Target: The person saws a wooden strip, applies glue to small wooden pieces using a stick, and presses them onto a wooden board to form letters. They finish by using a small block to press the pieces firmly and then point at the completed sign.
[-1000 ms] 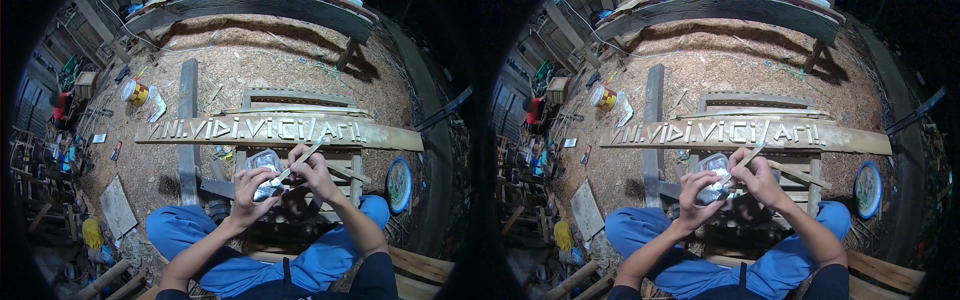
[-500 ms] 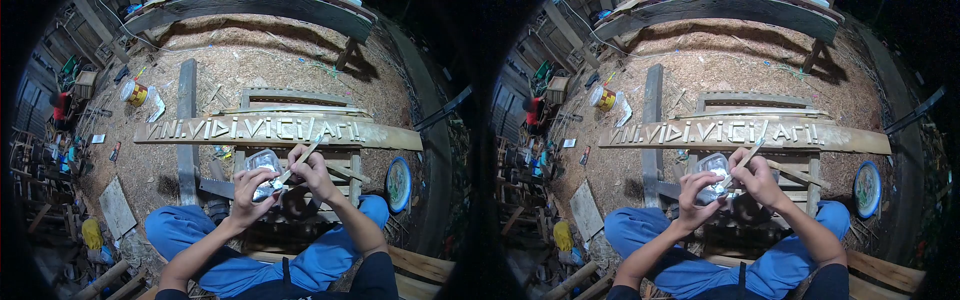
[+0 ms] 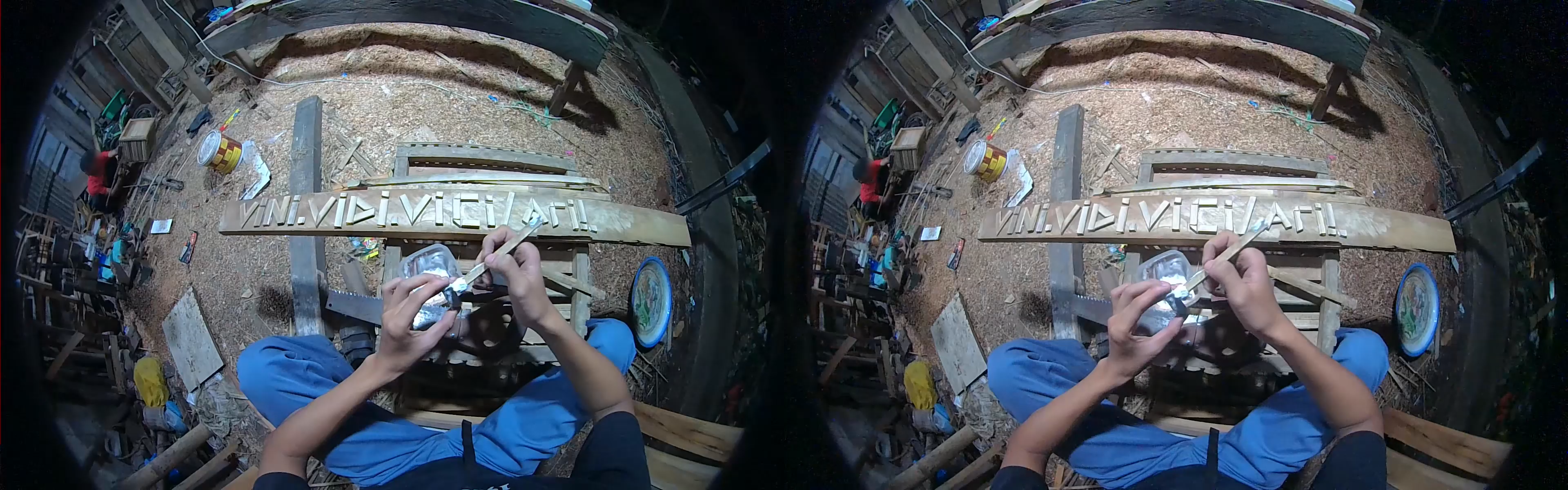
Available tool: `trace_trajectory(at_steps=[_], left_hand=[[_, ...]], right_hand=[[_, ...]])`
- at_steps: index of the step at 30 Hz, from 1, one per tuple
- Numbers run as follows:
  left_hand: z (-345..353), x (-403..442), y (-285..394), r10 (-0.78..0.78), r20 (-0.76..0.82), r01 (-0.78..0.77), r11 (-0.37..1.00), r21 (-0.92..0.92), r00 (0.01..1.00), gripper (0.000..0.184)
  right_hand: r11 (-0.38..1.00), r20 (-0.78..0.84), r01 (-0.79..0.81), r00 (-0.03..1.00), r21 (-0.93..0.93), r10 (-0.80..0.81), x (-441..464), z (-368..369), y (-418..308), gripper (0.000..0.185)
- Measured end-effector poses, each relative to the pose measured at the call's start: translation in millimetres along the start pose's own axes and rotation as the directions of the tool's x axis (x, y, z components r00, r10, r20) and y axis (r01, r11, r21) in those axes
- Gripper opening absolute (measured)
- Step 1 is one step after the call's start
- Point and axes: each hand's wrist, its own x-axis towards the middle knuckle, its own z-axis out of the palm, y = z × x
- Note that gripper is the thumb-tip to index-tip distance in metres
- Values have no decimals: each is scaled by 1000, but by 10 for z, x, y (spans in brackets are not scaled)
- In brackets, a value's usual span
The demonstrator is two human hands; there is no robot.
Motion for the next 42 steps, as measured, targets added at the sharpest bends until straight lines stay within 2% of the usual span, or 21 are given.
trace_trajectory(at_steps=[3, 9, 12, 14, 24, 27, 29, 42], left_hand=[[-13, 9, 14, 13, 7, -13, 1000, 12, 1000, 56], [12, -25, -29, -66, 11, 67, 997, -35, 998, 59], [44, -69, -74, -106, 20, 107, 991, -74, 994, 60], [80, -110, -120, -141, 24, 143, 974, -178, 990, 62], [29, -39, -79, -87, 30, 89, 991, -96, 996, 60], [5, -18, -60, -77, 21, 79, 993, -84, 997, 61], [-22, 4, -40, -37, 22, 37, 998, -42, 999, 62], [-2, -4, -33, -15, 13, 15, 999, -46, 1000, 59]], right_hand=[[999, -4, 12, 1000, 43, -12, 1, -25, 1, 15], [999, -2, 2, 1000, -37, -2, -33, 63, 15, 16], [1000, -7, 7, 1000, -29, -7, -35, 51, 30, 16], [1000, -10, 6, 1000, -29, -6, -29, 57, 27, 15], [1000, -24, 3, 1000, -6, -3, -14, 25, 14, 16], [999, 26, 37, 999, -4, -36, -22, 3, 19, 16], [1000, 59, 2, 998, -8, -1, -48, 34, 7, 14], [999, 28, -23, 999, 40, 22, -37, 49, 9, 15]])
